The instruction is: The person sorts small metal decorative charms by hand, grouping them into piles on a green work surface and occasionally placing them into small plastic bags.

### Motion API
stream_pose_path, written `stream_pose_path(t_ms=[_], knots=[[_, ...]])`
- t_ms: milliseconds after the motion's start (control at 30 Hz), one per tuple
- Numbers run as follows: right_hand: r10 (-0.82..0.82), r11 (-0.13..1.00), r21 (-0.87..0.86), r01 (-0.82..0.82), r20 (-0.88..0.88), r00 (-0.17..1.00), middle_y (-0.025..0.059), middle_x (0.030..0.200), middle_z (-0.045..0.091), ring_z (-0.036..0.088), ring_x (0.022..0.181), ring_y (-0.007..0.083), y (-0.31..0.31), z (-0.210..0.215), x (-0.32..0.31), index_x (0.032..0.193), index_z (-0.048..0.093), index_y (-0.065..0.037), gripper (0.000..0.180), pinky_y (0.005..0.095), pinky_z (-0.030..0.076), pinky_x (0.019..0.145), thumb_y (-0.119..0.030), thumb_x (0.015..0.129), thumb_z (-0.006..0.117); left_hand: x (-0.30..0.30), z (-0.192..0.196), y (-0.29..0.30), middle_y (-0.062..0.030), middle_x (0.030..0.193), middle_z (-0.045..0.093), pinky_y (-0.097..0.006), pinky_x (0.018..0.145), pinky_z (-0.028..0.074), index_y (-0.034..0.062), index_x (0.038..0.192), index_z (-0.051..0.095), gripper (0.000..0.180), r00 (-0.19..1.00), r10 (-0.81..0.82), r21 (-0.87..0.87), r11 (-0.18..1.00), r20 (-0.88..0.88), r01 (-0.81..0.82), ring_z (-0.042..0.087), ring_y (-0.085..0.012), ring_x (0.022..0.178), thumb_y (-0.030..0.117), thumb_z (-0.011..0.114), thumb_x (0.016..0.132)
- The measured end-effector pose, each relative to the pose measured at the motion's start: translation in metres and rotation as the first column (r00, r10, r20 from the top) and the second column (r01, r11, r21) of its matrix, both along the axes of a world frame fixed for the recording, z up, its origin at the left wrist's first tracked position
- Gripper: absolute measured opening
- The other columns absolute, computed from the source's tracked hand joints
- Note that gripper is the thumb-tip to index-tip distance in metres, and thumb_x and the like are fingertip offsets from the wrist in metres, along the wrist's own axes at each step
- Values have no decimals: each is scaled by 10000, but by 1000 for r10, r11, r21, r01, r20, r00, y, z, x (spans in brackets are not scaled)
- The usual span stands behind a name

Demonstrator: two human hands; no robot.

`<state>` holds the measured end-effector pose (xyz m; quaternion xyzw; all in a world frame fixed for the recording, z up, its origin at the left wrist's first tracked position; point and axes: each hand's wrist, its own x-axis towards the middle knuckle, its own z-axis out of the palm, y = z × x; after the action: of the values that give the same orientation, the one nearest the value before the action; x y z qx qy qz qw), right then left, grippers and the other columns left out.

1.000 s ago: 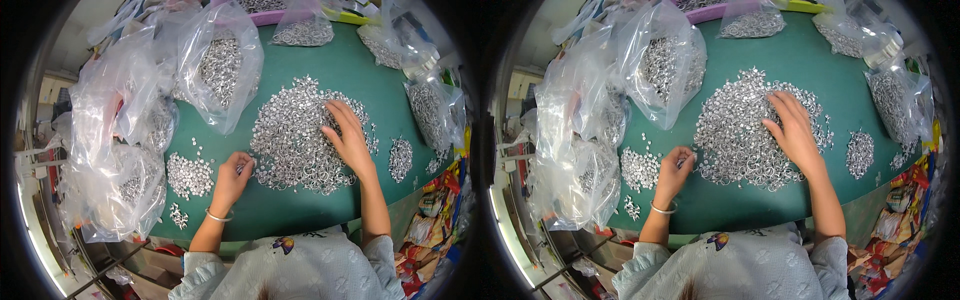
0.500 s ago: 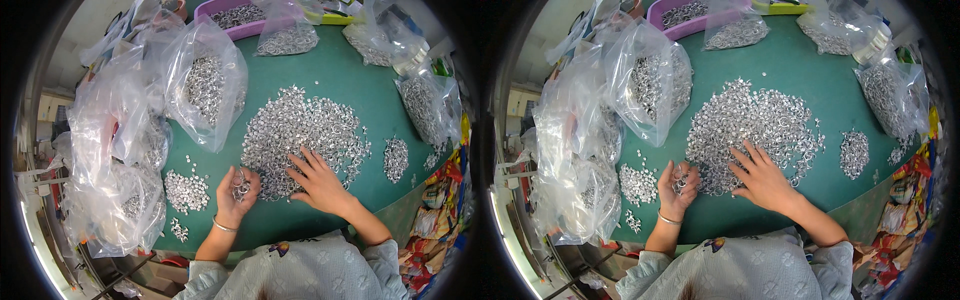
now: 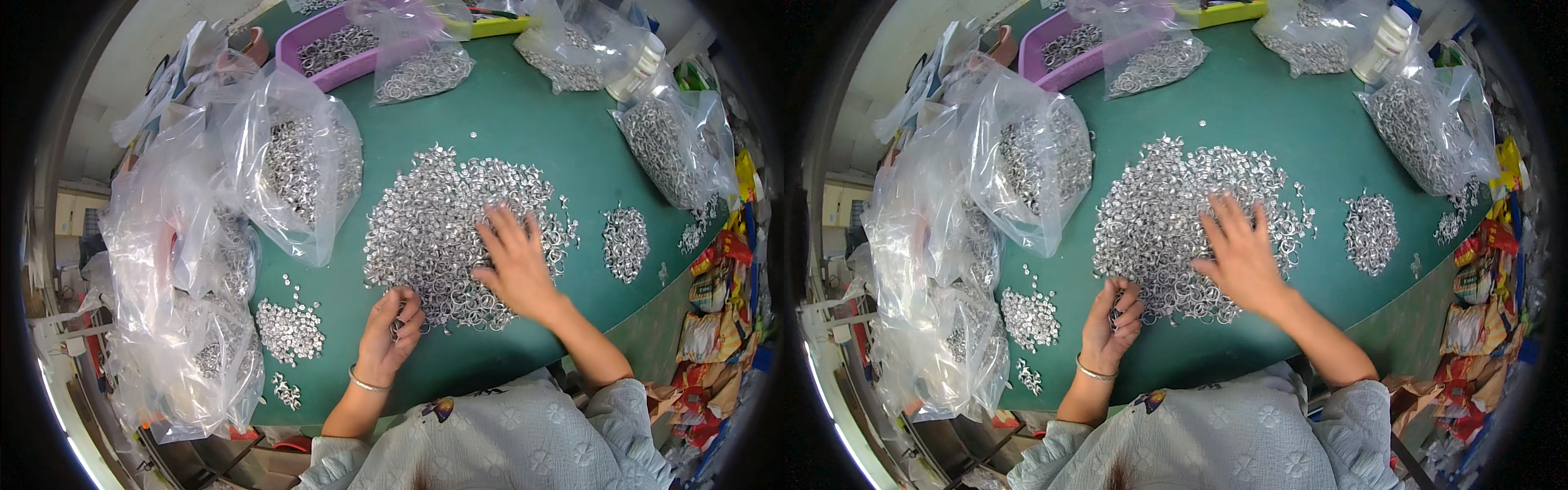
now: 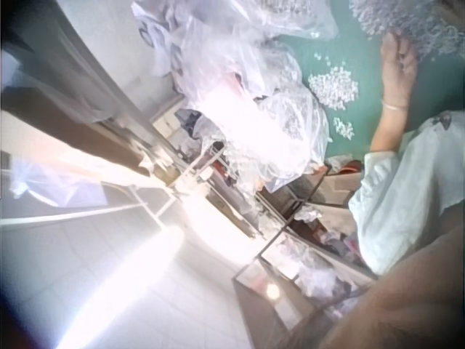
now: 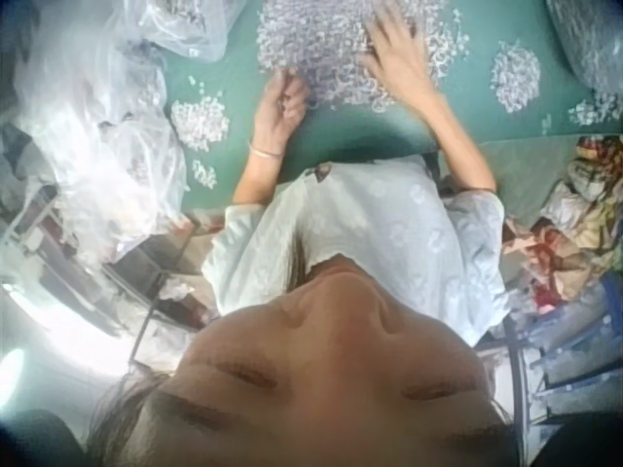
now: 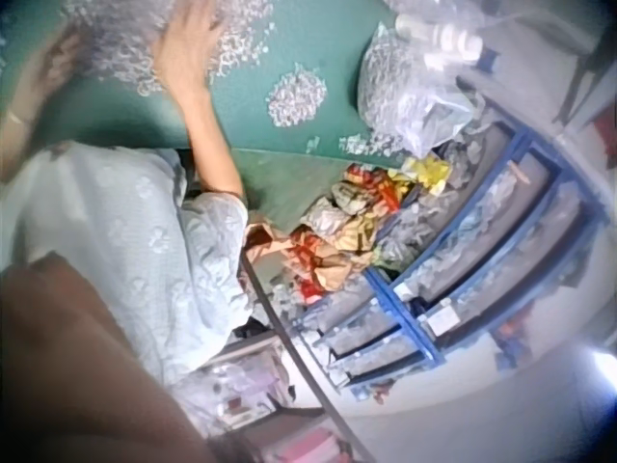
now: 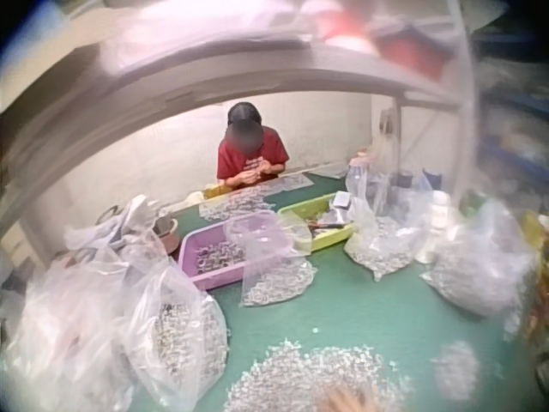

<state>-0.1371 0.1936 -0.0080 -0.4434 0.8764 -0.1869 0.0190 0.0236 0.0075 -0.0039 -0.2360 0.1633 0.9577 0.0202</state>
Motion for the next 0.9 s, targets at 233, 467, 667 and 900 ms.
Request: stream_pose_path(t_ms=[233, 467, 667, 900], knots=[[221, 975, -21, -221, 202, 954, 220, 1460, 305, 242, 1369, 438, 11, 12, 47, 1303, 503, -24, 692, 560, 221, 1107, -387, 755, 718, -9, 10, 6, -40, 721, 384, -182, 361, 256, 52, 883, 523, 412, 999, -12, 21, 1000, 47, 11, 333, -104, 511, 405, 361, 1021], [313, 948, -23, -319, 269, 911, 159, 1475, 335, 250, 1391, 388, 28, 9, 61, 1308, 517, -69, 641, 532, 231, 1121, -347, 765, 715, -10, 14, 13, -43, 714, 376, -193, 356, 279, 47, 876, 499, 306, 987, 37, 106, 993, 154, -53, 346, -113, 509, 304, 406, 1014], [429, 902, -12, -432, 155, 890, 102, 1418, 436, 312, 1375, 330, 48, 3, 65, 1186, 607, -86, 508, 538, 249, 1110, -268, 731, 739, -8, 22, 17, -61, 720, 387, -198, 360, 282, 44, 832, 480, 302, 966, 60, 135, 986, 252, -96, 371, -132, 521, 277, 416, 1013], [198, 970, -167, -177, 117, 973, 104, 1258, 511, 377, 1307, 362, 41, 12, 52, 1091, 619, -97, 405, 555, 269, 1072, -252, 737, 739, 12, 7, 28, -100, 686, 450, -205, 352, 252, 66, 649, 441, 451, 971, -181, -213, 954, 155, 212, 424, -145, 499, 324, 422, 1018]])
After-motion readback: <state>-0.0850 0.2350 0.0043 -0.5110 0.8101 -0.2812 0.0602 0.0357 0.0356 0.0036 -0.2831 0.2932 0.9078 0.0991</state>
